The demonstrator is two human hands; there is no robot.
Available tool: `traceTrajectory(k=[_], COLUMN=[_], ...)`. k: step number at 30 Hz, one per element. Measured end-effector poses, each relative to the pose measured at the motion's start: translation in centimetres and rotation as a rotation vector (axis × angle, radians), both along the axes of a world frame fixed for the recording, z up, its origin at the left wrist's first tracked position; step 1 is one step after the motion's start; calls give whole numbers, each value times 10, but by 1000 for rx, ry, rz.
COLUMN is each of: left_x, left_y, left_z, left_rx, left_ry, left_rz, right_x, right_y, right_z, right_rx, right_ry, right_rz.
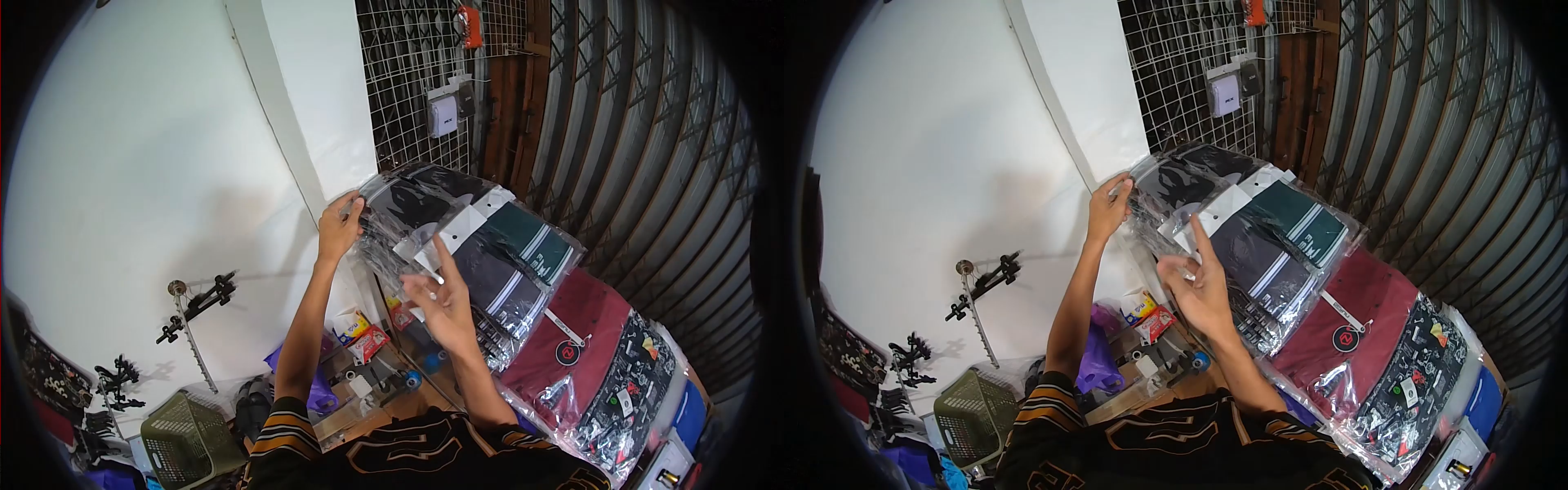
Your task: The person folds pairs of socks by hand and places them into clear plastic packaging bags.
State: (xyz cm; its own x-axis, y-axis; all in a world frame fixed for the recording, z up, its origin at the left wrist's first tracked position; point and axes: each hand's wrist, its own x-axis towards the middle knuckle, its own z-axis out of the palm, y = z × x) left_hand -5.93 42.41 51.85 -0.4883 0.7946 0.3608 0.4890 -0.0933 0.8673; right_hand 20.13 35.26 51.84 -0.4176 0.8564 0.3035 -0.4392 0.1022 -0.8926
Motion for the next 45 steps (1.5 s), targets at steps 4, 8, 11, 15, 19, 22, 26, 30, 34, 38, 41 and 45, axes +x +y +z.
traceTrajectory(k=[4, 8, 11, 15, 19, 22, 26, 30, 34, 38, 41, 45], left_x=[6, 14, 18, 12, -8, 7, -4, -1, 2, 8, 14, 45], left_y=[-26, -73, -116, -201, -321, -433, -547, -609, -597, -533, -496, -406], left_z=[-10, -55, -134, -295, -467, -540, -509, -513, -531, -525, -515, -522], left_rx=[153, 175, 29, -267, -721, -1225, -1256, -1282, -1320, -1363, -1423, -1416], left_ry=[-76, -200, -319, -254, -9, -583, -621, -672, -729, -727, -662, -416], left_rz=[15, 52, 47, -98, -206, -81, -77, -75, -71, -119, -201, -331], right_x=[11, 26, 33, 43, 72, 97, 130, 179, 211, 221, 230, 240], right_y=[-30, -58, -76, -101, -133, -171, -234, -320, -413, -469, -495, -516], right_z=[-23, -69, -105, -200, -262, -333, -417, -493, -510, -484, -481, -458], right_rx=[33, -22, -39, -116, -403, -658, -940, -1235, -1440, -1561, -1511, -1292], right_ry=[-59, -155, -296, -464, -719, -697, -764, -544, -591, -497, -459, -415], right_rz=[1, 99, 146, 161, 216, 87, -210, -500, -792, -970, -1053, -1229])
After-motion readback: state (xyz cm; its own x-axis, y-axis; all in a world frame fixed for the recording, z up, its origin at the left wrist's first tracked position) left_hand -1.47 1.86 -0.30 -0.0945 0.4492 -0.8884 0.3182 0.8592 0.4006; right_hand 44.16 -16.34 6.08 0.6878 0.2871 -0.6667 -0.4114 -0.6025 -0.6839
